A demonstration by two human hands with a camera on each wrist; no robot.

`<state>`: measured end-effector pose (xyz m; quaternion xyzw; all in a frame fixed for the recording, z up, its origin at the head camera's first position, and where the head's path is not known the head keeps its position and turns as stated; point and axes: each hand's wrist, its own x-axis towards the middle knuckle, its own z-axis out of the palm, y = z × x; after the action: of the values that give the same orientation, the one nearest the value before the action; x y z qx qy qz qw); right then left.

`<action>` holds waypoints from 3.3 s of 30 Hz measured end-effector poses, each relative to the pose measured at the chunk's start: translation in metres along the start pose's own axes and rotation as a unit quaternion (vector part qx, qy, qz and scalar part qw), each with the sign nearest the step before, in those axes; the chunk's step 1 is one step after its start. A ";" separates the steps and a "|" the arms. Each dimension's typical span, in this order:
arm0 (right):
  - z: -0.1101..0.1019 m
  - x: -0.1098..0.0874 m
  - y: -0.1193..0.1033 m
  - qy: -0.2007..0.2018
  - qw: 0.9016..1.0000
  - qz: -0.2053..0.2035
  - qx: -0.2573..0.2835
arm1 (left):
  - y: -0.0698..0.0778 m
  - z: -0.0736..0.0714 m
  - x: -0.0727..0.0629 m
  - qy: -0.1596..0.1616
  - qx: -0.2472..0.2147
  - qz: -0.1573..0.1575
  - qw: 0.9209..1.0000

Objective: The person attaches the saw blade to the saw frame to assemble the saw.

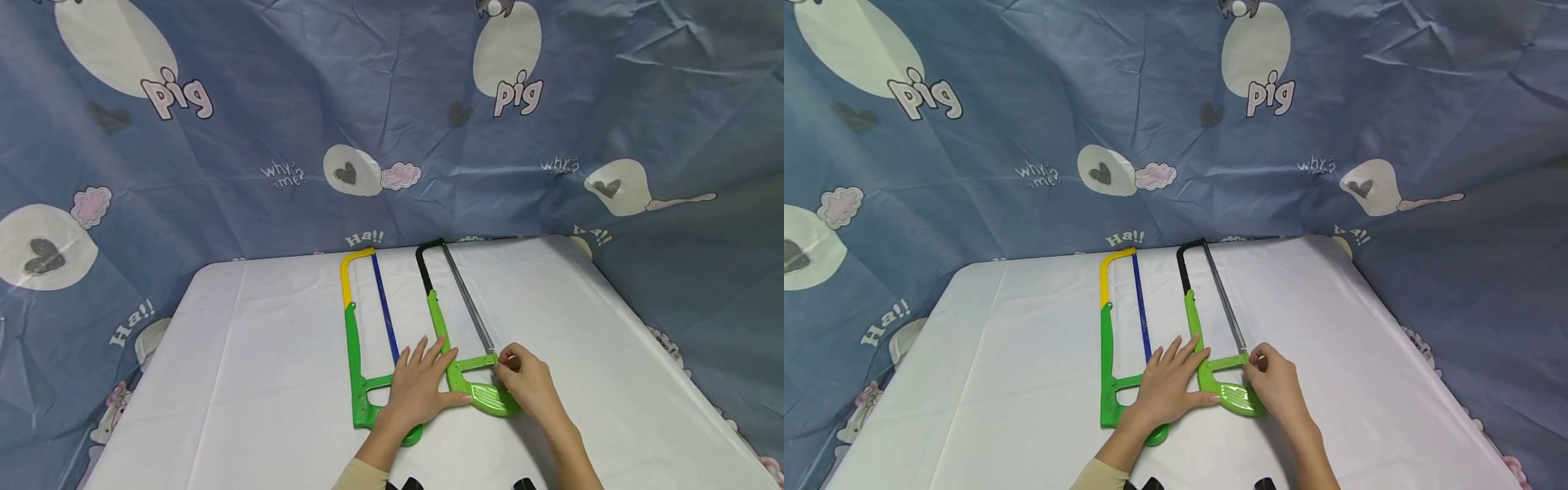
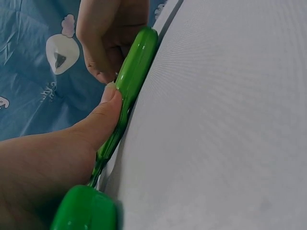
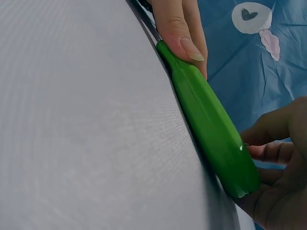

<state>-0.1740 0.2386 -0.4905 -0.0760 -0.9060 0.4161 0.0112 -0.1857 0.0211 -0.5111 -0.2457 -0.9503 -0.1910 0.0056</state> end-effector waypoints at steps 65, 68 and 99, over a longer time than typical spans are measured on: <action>-0.001 0.005 0.011 -0.074 0.967 0.052 0.240 | -0.001 0.000 0.000 0.001 -0.020 -0.006 1.000; -0.001 0.005 0.011 -0.071 0.968 0.050 0.237 | -0.002 0.002 0.000 0.005 -0.029 -0.002 1.000; 0.013 -0.008 -0.013 0.099 0.963 -0.123 -0.219 | 0.000 -0.001 -0.001 -0.001 -0.001 0.000 1.000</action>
<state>-0.1690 0.2198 -0.4888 -0.0053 -0.9718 0.1933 0.1346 -0.1852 0.0201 -0.5099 -0.2462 -0.9501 -0.1915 0.0050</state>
